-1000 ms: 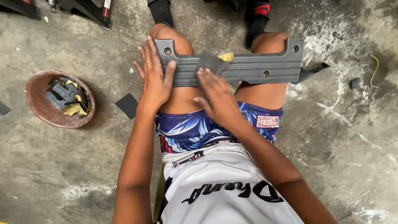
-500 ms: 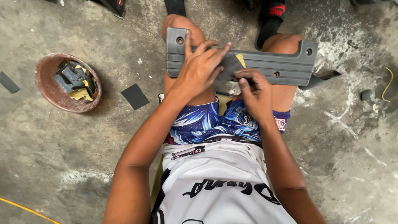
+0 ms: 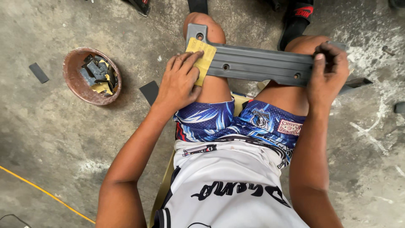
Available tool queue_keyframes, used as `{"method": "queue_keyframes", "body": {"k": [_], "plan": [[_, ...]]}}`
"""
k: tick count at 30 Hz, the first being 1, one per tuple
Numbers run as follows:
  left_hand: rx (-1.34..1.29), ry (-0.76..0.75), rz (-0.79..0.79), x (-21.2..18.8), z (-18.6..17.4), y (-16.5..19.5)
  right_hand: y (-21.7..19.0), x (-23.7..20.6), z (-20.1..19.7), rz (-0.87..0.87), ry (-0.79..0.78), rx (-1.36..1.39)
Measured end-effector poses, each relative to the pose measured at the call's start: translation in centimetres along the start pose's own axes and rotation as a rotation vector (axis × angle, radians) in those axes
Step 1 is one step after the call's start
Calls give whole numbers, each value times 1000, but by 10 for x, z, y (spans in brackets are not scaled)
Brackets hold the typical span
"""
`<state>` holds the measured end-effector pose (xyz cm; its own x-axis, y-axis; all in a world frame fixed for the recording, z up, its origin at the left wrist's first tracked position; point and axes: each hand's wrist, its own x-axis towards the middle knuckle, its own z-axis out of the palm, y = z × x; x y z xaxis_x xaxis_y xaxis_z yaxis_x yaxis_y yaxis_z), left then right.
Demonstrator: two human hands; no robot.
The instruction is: The person sands a gray plastic car part with a sanding block, working over both flat and ribbed surfaces. They rotate the part to reach different areas and continue sanding until the end of the clip.
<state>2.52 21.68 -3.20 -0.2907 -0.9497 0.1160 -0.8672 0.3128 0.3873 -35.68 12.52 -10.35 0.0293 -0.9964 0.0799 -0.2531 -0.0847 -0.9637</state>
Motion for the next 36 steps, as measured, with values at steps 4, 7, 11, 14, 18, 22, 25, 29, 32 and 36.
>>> {"method": "queue_keyframes", "body": {"k": [4, 7, 11, 14, 18, 22, 25, 29, 32, 36], "plan": [[20, -23, -101, 2, 17, 6, 12, 6, -7, 32, 23, -26], [0, -56, -194, 4, 30, 8, 14, 7, -6, 9, 8, -8], [160, -116, -262, 12, 54, 9, 16, 5, -3, 10, 8, -17], [64, -95, -312, 20, 70, 14, 19, 3, -3, 22, 35, -46], [122, -265, -285, 32, 89, 39, 23, 1, -5, -27, 46, -26], [61, -299, -103, 44, 109, 86, 24, 1, -5, -9, 50, -30], [65, -314, 7, 51, 114, 108, 23, 1, -2, -24, 52, -30], [107, -291, -61, 43, 87, 81, 22, 0, 1, -5, 58, -30], [137, -412, -285, 19, 51, 29, 24, 1, 2, -32, 49, -40], [133, -354, -455, 7, 38, 0, 28, 3, 1, -46, 45, -6]]}}
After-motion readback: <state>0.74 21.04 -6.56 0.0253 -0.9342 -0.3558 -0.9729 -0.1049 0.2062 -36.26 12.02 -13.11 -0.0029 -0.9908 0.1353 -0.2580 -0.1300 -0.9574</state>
